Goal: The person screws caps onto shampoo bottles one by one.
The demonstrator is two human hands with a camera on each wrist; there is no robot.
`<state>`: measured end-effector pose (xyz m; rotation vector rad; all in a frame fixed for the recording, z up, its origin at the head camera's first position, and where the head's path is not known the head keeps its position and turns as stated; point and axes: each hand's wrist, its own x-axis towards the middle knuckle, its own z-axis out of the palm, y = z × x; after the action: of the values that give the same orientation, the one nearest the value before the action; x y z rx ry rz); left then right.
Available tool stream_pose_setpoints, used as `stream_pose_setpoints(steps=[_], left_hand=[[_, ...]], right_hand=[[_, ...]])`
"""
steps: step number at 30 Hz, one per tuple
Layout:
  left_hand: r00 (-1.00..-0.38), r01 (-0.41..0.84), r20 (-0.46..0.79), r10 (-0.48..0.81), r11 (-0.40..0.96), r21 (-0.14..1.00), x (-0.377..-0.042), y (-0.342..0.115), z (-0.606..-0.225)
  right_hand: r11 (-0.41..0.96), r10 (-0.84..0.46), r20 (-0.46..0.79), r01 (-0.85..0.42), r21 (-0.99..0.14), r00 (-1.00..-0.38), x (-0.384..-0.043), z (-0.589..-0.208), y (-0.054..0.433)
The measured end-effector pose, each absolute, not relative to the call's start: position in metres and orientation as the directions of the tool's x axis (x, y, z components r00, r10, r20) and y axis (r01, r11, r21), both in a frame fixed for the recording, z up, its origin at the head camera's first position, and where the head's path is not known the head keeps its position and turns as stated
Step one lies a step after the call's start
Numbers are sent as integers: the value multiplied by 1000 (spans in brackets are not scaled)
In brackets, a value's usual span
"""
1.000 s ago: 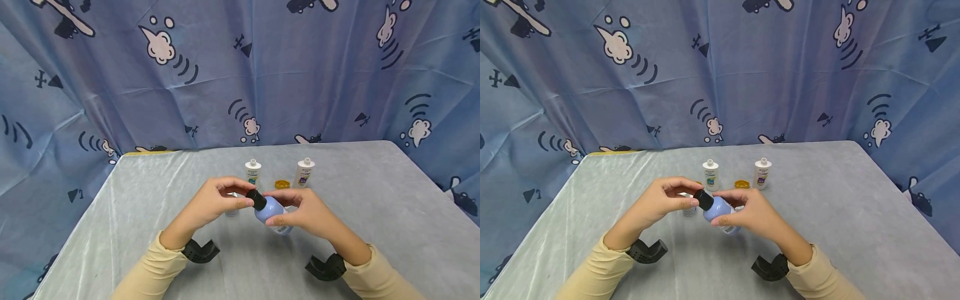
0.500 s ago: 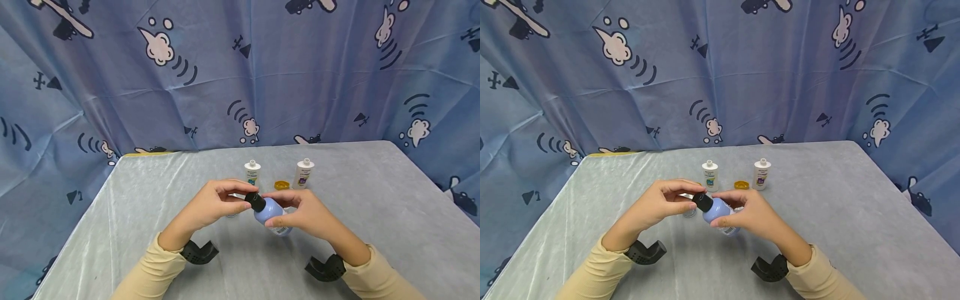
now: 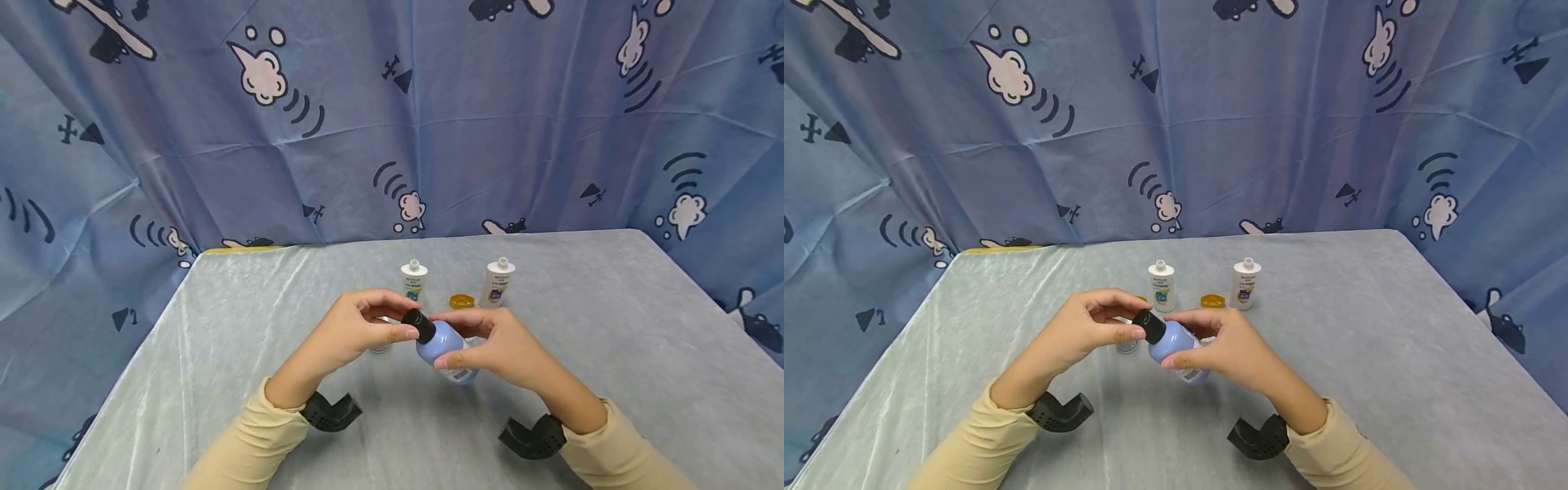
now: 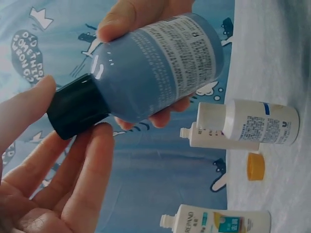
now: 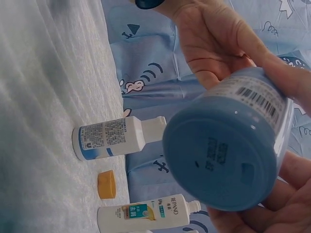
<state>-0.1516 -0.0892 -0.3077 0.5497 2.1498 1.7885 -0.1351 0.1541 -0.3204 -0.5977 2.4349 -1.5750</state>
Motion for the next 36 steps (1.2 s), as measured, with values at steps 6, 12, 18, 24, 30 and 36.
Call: stream_pose_setpoints(steps=[6,12,18,24,30,36], left_hand=[[-878,131,55,475,129,983,-151,-88,-308],[-858,149,77,509,103,983,-150,-88,-309],[-841,146,71,536,99,984,-151,-90,-307],[-870,131,44,491,143,981,-151,-91,-306],[-881,149,57,470,161,976,-152,-90,-306],[-870,158,69,488,142,977,-151,-91,-307]], right_hand=[[346,-428,63,-228,-910,-902,-134,-318,156],[337,-433,53,-216,-916,-900,-134,-319,157],[339,-422,51,-209,-917,-905,-135,-320,157],[344,-418,58,-217,-913,-907,-135,-319,154],[366,-414,60,-226,-903,-908,-134,-319,154],[358,-413,58,-220,-908,-909,-134,-319,154]])
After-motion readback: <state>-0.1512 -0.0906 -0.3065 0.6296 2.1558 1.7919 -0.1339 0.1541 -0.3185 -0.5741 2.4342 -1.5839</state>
